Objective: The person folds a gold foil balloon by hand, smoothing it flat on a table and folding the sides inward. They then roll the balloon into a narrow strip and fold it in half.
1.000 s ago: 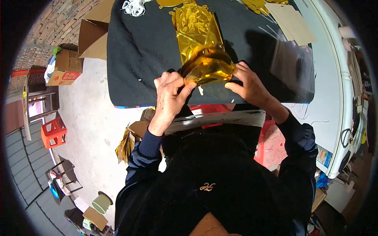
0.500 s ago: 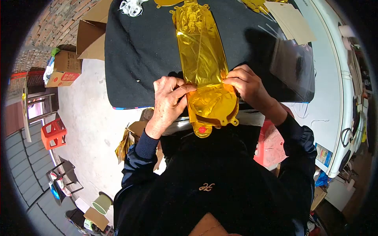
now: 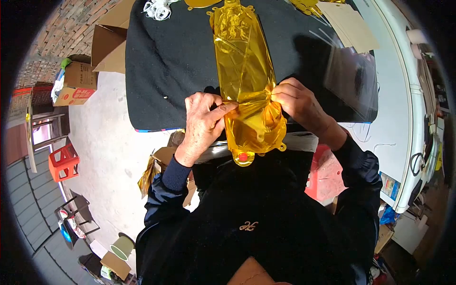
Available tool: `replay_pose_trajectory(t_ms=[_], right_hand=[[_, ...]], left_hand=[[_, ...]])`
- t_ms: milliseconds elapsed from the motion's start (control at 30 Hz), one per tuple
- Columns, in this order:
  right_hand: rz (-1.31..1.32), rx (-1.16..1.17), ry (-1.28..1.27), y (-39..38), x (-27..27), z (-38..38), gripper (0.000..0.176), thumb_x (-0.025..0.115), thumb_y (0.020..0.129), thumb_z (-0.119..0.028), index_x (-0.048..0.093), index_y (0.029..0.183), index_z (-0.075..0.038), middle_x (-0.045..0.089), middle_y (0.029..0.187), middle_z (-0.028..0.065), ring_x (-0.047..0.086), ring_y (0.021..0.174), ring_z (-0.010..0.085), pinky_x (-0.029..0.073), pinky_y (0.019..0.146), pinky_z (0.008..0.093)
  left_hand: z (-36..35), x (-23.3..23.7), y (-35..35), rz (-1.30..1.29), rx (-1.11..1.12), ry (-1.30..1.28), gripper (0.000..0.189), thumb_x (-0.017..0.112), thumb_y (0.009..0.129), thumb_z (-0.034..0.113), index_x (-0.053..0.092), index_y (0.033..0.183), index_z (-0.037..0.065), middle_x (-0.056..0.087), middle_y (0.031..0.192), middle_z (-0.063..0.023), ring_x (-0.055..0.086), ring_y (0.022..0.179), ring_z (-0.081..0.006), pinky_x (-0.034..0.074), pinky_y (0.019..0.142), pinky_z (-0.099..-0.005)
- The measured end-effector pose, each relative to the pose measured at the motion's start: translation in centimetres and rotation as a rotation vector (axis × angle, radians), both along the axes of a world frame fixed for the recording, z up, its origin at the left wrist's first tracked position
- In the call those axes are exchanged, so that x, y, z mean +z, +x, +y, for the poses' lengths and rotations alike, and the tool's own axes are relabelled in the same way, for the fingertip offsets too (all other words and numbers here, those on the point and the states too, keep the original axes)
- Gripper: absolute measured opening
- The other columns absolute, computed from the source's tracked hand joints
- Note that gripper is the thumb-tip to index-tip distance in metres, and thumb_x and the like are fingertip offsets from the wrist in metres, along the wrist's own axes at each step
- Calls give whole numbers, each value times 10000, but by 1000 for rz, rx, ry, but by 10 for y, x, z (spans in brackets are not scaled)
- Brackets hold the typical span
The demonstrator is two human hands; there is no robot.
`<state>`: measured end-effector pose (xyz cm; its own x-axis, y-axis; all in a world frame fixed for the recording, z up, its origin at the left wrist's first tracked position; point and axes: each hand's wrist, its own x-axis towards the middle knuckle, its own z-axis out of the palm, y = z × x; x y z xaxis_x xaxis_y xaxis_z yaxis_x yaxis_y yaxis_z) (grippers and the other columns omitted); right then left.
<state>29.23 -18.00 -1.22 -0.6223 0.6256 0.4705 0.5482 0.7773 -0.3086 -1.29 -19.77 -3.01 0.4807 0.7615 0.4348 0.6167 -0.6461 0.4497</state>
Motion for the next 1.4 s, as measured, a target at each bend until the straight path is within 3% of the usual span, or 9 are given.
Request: replay_pose_trajectory(t_ms=[100,200,300,400,567,700,1000,1167,1400], right_hand=[[-22,22,13,1,1,0,251,731,734,81,693,970,8,679,1032,104,663,984,283,589,861,355],[-17,2,-66,3,-2,-3,387,682,736,131,676,1099,-4,659,1134,119,649,1051,310,575,924,388],[0,47,-169,7,9,-3,450,683,802,27,629,1240,-59,644,1178,115,606,1142,342,508,1015,425],[54,45,-124,2,22,3,524,677,820,44,607,1318,-101,625,1258,121,571,1226,365,487,1043,455],[-204,-2,3,-34,24,17,391,630,933,-218,651,1314,-137,565,1456,68,482,1387,304,417,1083,481],[-269,94,26,-47,7,27,359,633,926,-215,667,1270,-121,559,1470,55,362,1501,278,343,1130,509],[-255,69,91,-34,18,33,282,584,929,-224,672,1173,-113,631,1162,62,512,1359,287,342,1146,519],[-233,151,135,-51,12,31,247,623,879,-257,665,1065,-101,638,1231,81,499,1378,289,338,1160,515],[-253,95,136,-23,16,36,167,636,845,-196,695,975,-107,649,1073,57,546,1293,272,375,1135,542]], left_hand=[[0,2,1,17,5,-4,344,774,768,101,780,1104,169,594,1001,-18,540,986,-252,385,896,-411],[-1,5,3,11,6,-3,355,773,769,109,763,1121,159,594,1032,-28,545,1010,-256,398,903,-415],[1,8,2,22,-20,-10,368,775,768,118,751,1134,150,588,1067,-35,547,1035,-259,412,907,-421],[3,11,1,40,-38,-17,421,781,770,135,723,1187,150,594,1120,-50,552,1090,-267,420,919,-428],[9,16,5,58,-71,16,533,772,781,145,632,1294,99,609,1310,-91,525,1300,-305,408,1032,-472],[12,12,5,95,-102,-61,449,681,922,266,606,1316,66,593,1432,-131,481,1420,-323,360,1133,-507],[11,16,10,109,-95,-31,360,702,892,208,675,1215,51,628,1354,-113,510,1394,-289,356,1154,-531],[12,14,10,112,-100,-24,354,693,895,222,676,1209,60,629,1348,-105,511,1390,-285,354,1154,-538],[11,17,9,139,-107,-19,338,665,908,224,679,1211,75,619,1385,-109,520,1384,-289,364,1135,-521]])
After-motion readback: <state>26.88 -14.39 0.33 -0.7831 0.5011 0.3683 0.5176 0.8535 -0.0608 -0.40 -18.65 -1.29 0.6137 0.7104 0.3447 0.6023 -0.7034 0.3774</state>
